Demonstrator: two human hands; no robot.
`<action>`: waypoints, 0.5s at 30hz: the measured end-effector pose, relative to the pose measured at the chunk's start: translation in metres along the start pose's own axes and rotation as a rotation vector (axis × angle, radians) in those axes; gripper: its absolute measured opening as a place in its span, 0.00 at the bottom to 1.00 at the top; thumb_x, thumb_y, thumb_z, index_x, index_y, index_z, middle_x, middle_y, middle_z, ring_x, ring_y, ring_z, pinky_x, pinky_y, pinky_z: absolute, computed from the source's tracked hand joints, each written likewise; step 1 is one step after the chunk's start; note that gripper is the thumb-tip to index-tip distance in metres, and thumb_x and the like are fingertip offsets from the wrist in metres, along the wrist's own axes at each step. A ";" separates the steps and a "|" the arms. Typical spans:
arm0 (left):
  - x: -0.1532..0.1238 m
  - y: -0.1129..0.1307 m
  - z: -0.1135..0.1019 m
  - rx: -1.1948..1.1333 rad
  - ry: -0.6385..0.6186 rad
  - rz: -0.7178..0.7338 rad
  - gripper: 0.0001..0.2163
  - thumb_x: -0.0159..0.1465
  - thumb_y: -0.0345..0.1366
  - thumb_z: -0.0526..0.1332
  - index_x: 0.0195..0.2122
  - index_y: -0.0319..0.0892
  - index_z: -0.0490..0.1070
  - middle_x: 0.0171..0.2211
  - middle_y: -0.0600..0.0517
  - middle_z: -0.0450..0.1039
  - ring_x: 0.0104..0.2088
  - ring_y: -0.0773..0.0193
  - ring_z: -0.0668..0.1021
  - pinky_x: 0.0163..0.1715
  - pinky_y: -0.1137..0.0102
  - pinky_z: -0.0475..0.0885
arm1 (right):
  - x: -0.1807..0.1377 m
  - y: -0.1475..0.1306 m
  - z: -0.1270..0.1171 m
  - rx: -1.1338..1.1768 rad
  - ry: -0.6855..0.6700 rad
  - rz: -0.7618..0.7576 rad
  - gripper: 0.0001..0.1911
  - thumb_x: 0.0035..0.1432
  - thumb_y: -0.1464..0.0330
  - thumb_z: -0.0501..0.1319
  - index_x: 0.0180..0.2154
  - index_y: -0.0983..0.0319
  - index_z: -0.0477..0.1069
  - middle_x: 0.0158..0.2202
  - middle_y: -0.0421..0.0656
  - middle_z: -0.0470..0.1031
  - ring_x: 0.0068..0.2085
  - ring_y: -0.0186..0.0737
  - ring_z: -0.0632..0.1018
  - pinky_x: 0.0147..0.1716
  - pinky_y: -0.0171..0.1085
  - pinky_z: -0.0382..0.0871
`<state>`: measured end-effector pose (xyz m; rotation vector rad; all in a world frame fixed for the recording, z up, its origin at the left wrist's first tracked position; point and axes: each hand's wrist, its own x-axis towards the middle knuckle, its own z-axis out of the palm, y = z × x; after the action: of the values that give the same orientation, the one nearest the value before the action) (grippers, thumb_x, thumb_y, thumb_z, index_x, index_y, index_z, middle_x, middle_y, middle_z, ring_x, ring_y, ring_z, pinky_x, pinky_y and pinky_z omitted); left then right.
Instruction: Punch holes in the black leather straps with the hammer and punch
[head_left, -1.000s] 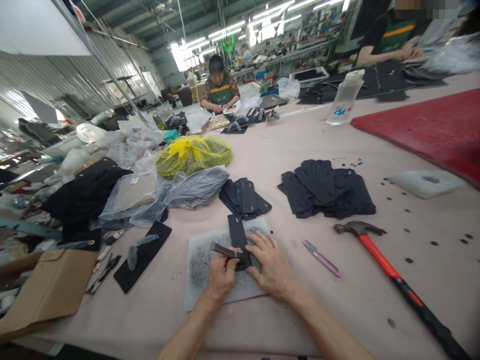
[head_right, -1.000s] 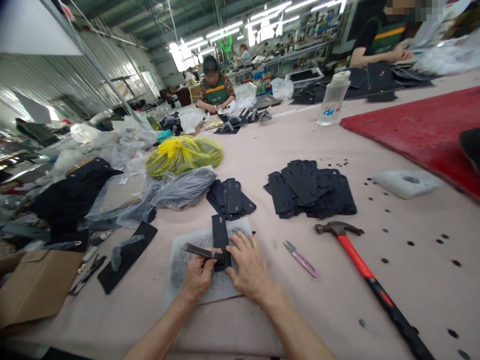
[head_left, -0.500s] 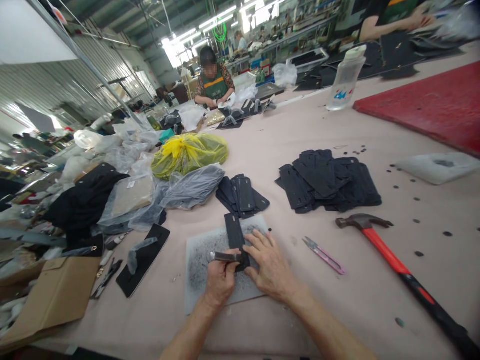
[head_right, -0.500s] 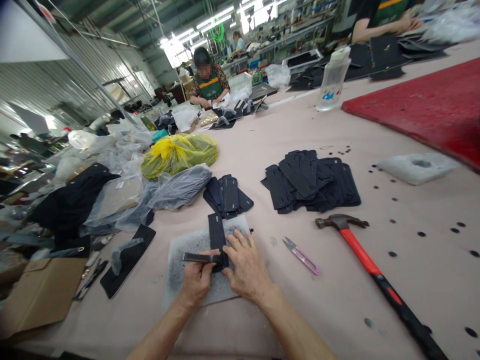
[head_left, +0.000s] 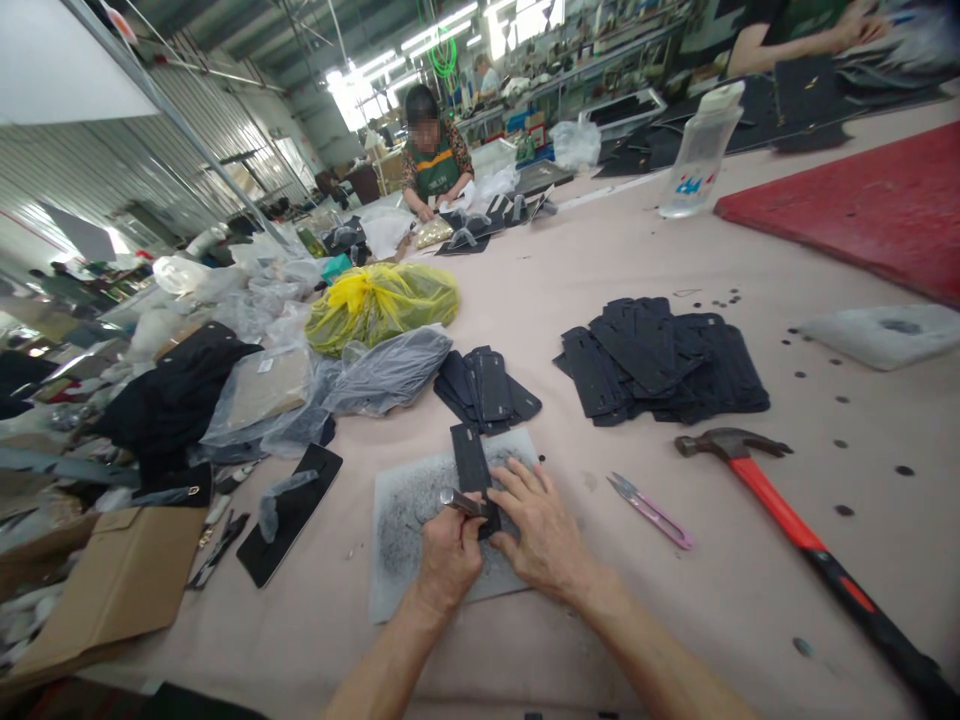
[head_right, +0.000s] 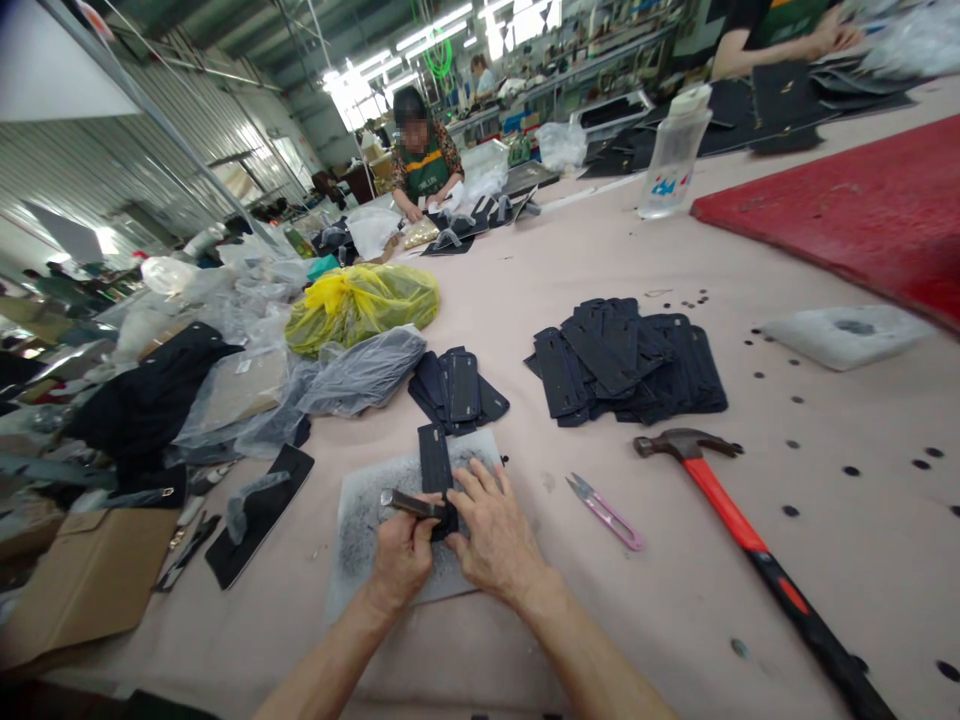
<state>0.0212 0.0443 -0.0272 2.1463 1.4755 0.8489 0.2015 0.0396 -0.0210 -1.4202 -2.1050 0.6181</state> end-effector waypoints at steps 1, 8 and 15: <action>0.000 0.000 0.000 -0.001 0.001 -0.003 0.13 0.65 0.30 0.52 0.45 0.40 0.75 0.44 0.44 0.80 0.46 0.55 0.81 0.48 0.63 0.76 | 0.000 0.000 0.001 0.003 -0.003 -0.007 0.27 0.50 0.70 0.62 0.54 0.58 0.68 0.63 0.43 0.62 0.66 0.52 0.54 0.65 0.56 0.41; 0.000 -0.003 -0.001 -0.001 -0.035 0.011 0.12 0.63 0.30 0.54 0.43 0.41 0.74 0.41 0.43 0.80 0.44 0.53 0.81 0.46 0.61 0.76 | -0.036 0.028 -0.035 -0.059 0.331 0.084 0.18 0.60 0.65 0.55 0.51 0.61 0.68 0.55 0.51 0.70 0.57 0.50 0.68 0.57 0.51 0.62; -0.001 -0.001 -0.002 0.016 -0.044 -0.002 0.09 0.63 0.28 0.54 0.40 0.42 0.72 0.35 0.45 0.79 0.40 0.56 0.81 0.42 0.65 0.75 | -0.153 0.149 -0.106 -0.792 0.311 0.492 0.22 0.59 0.53 0.49 0.36 0.63 0.70 0.29 0.56 0.71 0.27 0.57 0.74 0.28 0.54 0.69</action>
<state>0.0191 0.0437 -0.0265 2.1607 1.4672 0.7860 0.4216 -0.0430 -0.0591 -2.3146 -1.8086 -0.3298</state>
